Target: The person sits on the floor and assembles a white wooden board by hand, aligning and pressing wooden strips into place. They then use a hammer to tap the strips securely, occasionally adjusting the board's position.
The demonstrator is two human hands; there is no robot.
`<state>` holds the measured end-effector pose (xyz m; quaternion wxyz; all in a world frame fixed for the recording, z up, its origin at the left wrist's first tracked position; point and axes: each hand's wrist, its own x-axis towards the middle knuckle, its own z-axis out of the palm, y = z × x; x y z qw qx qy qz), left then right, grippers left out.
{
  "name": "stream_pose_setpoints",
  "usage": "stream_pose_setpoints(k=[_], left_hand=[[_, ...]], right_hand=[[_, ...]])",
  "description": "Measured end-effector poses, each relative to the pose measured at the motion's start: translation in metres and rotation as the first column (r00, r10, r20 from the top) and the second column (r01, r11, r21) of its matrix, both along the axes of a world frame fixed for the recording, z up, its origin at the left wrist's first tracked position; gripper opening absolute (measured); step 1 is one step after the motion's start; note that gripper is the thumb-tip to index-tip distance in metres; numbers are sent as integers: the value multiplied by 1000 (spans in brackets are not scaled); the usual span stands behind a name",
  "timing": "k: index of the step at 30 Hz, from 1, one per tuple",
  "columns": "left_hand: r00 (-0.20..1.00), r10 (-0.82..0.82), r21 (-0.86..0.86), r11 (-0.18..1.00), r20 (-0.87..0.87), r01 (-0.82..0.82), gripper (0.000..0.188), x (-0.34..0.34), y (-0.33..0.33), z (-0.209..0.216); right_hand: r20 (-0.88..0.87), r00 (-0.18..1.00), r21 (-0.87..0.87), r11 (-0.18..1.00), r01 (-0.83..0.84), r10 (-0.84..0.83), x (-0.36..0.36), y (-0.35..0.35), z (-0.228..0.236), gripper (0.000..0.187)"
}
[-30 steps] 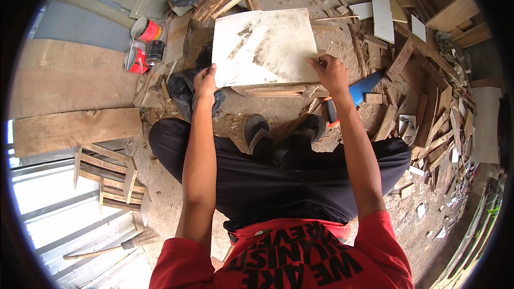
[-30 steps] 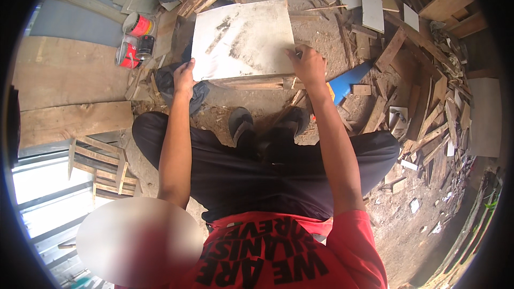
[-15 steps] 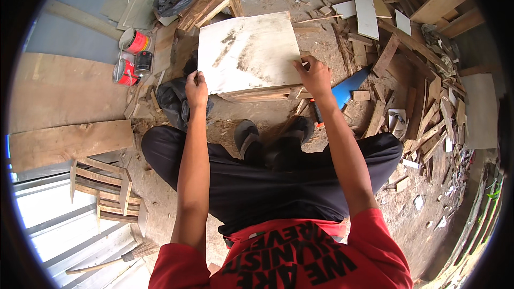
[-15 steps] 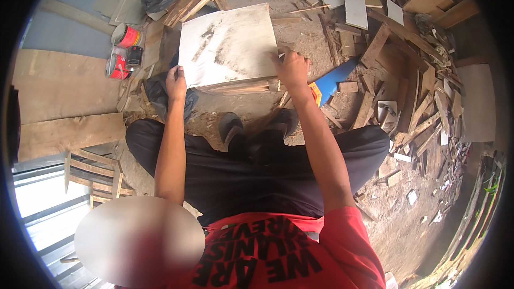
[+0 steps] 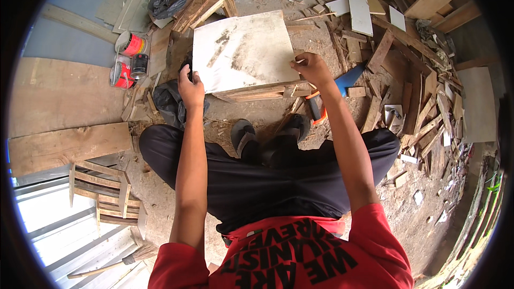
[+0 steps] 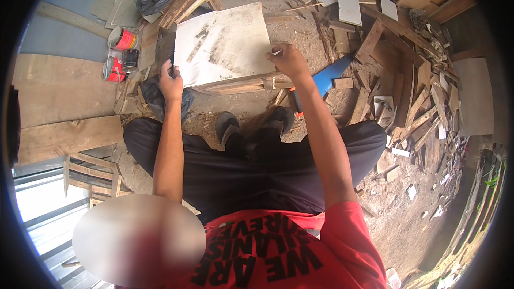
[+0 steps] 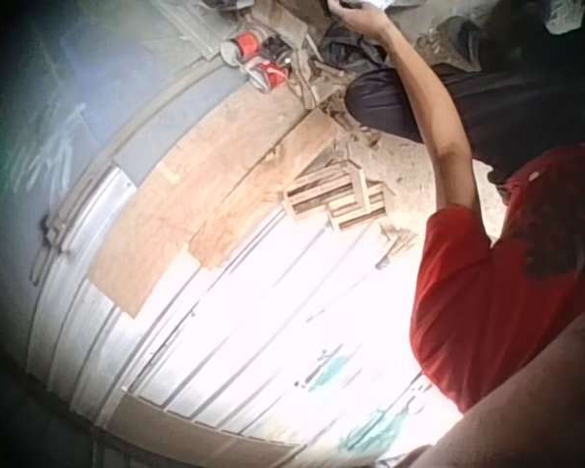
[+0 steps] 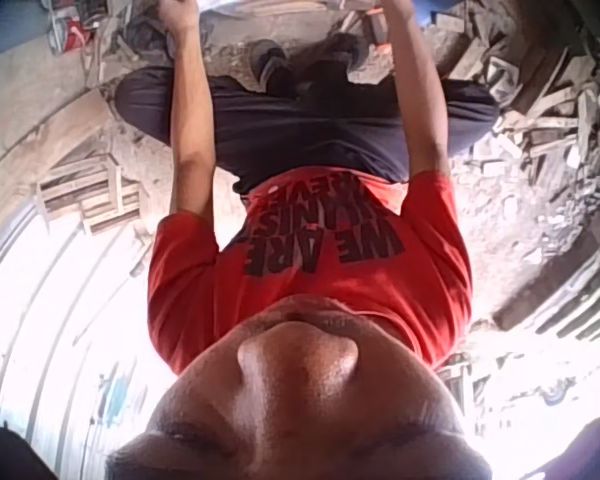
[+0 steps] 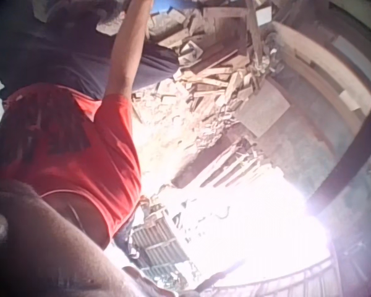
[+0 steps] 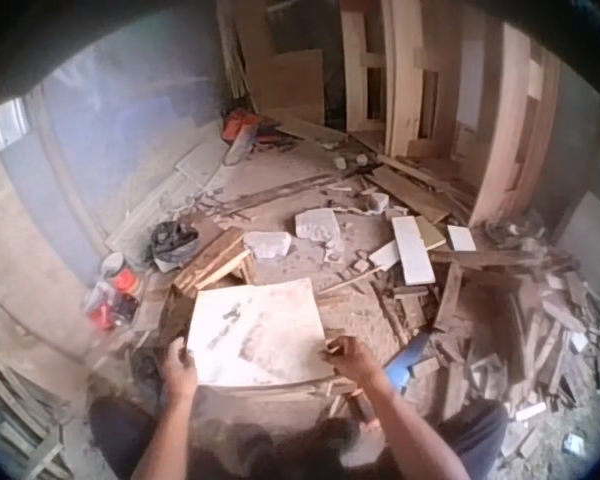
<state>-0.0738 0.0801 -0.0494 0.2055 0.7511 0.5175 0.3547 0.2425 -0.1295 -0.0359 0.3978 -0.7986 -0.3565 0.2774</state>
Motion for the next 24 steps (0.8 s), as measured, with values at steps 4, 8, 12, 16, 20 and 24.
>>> stream_pose_setpoints(k=[4,8,12,16,20,24], left_hand=[[952,-61,198,972,-301,125,42,9,-7,15],[891,-131,319,903,-435,288,45,46,-32,34],[816,-377,239,827,-438,509,47,99,-59,31],[776,-479,143,807,-410,573,53,146,-76,26],[723,-452,107,806,-523,582,49,165,-75,8],[679,-453,45,813,-577,581,50,163,-76,16]], right_hand=[[110,993,48,998,40,-45,-11,-5,2,40],[245,967,155,987,35,-72,-17,-7,0,39],[202,976,138,989,52,-79,-18,-8,7,42],[207,971,212,974,78,-123,-20,-14,5,39],[253,954,218,970,107,-162,-27,-13,-4,31],[413,870,327,936,134,-269,-41,-18,-5,23]])
